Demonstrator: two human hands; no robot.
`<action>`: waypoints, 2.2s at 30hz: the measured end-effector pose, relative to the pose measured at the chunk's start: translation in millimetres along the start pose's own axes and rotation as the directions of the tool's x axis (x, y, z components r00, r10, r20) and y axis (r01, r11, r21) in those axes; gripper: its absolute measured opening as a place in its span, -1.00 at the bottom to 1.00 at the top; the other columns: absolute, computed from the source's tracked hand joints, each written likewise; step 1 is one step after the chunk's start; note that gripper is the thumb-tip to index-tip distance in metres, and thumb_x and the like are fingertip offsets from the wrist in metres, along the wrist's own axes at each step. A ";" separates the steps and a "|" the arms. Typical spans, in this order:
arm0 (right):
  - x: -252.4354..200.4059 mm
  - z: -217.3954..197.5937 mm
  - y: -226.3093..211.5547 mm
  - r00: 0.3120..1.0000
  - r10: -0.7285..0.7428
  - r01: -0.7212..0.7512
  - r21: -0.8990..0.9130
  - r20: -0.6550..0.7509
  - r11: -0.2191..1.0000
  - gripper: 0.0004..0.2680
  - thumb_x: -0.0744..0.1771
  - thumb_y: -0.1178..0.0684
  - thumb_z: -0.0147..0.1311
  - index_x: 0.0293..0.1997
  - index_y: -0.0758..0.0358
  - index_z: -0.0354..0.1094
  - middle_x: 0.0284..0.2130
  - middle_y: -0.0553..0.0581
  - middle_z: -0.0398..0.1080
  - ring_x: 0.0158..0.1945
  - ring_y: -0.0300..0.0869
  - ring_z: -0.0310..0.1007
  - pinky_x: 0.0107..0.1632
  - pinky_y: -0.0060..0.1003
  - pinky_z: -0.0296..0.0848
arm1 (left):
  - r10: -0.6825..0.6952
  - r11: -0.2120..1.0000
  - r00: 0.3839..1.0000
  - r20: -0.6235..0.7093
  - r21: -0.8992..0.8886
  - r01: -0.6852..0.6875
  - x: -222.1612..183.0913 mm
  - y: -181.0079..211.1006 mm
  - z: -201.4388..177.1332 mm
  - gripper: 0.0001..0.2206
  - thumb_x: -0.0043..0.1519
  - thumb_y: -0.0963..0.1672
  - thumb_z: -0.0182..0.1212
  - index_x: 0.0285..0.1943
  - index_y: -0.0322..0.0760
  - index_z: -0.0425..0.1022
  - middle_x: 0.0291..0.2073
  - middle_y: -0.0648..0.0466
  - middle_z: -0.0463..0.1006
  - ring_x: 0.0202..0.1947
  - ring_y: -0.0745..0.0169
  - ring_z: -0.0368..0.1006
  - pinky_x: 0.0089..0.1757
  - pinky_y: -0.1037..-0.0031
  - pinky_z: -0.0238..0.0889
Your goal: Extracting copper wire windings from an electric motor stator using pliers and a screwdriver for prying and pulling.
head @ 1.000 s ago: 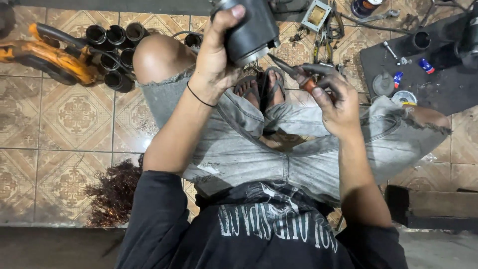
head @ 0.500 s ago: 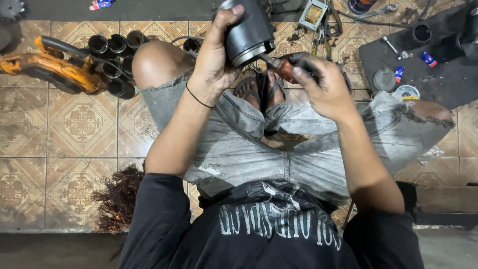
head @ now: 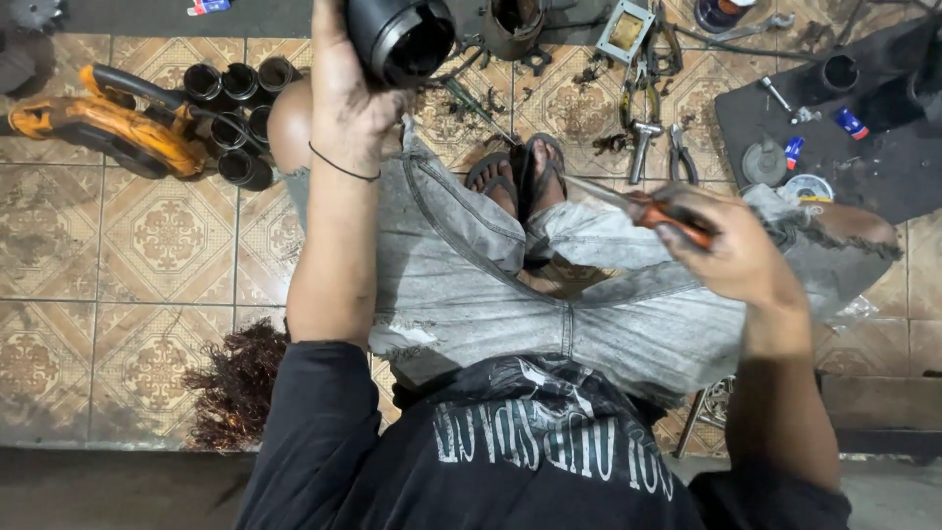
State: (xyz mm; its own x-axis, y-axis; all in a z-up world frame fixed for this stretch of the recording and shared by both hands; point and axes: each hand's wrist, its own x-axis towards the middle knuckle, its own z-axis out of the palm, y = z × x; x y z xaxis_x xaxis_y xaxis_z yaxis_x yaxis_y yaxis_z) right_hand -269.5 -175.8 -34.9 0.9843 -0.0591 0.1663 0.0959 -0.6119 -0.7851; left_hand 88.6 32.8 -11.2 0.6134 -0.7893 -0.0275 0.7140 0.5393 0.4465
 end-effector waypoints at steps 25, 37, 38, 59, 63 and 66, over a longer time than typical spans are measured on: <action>98.9 -3.8 -74.5 0.970 0.241 -0.244 -0.254 -0.043 0.936 -0.89 0.42 0.19 -0.02 -0.26 0.33 0.35 -0.59 0.12 0.34 -0.66 -0.23 0.20 -0.62 -0.36 0.20 | -0.047 0.976 0.998 -0.045 0.209 0.055 5.5 -53.3 28.2 -0.38 0.01 -0.04 0.37 0.17 -0.51 0.26 -0.17 -0.19 0.45 -0.30 0.05 0.50 -0.30 0.38 0.47; 110.1 3.0 -74.0 0.989 0.128 -0.139 -0.146 -0.079 0.979 -0.93 0.40 0.22 0.00 -0.17 0.41 0.39 -0.50 0.18 0.42 -0.63 -0.23 0.24 -0.63 -0.38 0.17 | -0.058 0.980 0.995 -0.084 0.184 0.072 12.0 -48.6 18.6 -0.38 0.00 -0.05 0.35 0.16 -0.55 0.24 -0.20 -0.20 0.44 -0.34 0.02 0.51 -0.34 0.37 0.49; 100.5 -4.4 -77.3 0.987 0.122 -0.133 -0.102 -0.107 0.986 -0.85 0.42 0.22 -0.02 0.04 0.47 0.42 -0.41 0.22 0.45 -0.62 -0.25 0.20 -0.67 -0.41 0.13 | -0.049 0.988 0.995 -0.086 0.140 0.061 14.1 -43.5 14.8 -0.39 0.03 -0.05 0.32 0.16 -0.56 0.21 -0.20 -0.22 0.45 -0.37 0.01 0.53 -0.39 0.40 0.50; -32.0 -92.1 -9.9 0.786 0.570 -0.606 -0.116 -0.240 0.787 -0.90 0.46 0.27 -0.10 -0.07 0.56 0.32 -0.52 0.29 0.26 -0.65 -0.07 0.12 -0.58 -0.22 0.09 | 0.136 0.975 0.991 0.003 0.176 -0.135 31.5 -40.4 -27.6 -0.53 0.18 0.01 0.24 0.05 -0.52 0.41 -0.20 -0.18 0.55 -0.31 0.05 0.57 -0.28 0.38 0.53; 38.1 -67.8 -27.0 0.844 0.512 -0.537 -0.253 -0.162 0.805 -0.82 0.46 0.13 -0.08 0.09 0.37 0.43 -0.30 0.25 0.39 -0.55 -0.14 0.09 -0.54 -0.24 0.06 | 0.081 0.966 0.997 -0.011 0.249 -0.075 11.9 -39.9 8.8 -0.41 0.03 -0.02 0.39 0.10 -0.56 0.34 -0.16 -0.25 0.51 -0.32 -0.03 0.58 -0.33 0.39 0.58; 80.7 -50.9 -12.8 0.991 0.131 -0.130 -0.093 0.005 0.987 -0.77 0.44 0.12 -0.09 0.11 0.48 0.39 -0.22 0.27 0.50 -0.59 -0.27 0.27 -0.64 -0.53 0.25 | -0.038 0.973 0.998 0.045 0.229 0.027 6.6 -43.8 25.8 -0.34 -0.01 -0.02 0.40 0.16 -0.58 0.27 -0.12 -0.27 0.47 -0.25 -0.08 0.55 -0.27 0.27 0.58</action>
State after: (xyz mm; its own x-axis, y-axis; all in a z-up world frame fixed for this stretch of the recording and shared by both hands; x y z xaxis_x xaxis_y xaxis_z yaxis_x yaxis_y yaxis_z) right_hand -198.9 -212.9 18.9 0.9891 -0.1352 0.0590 -0.0474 -0.6698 -0.7410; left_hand 52.7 -3.7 -7.9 0.5699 -0.8217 -0.0039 0.6338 0.4366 0.6384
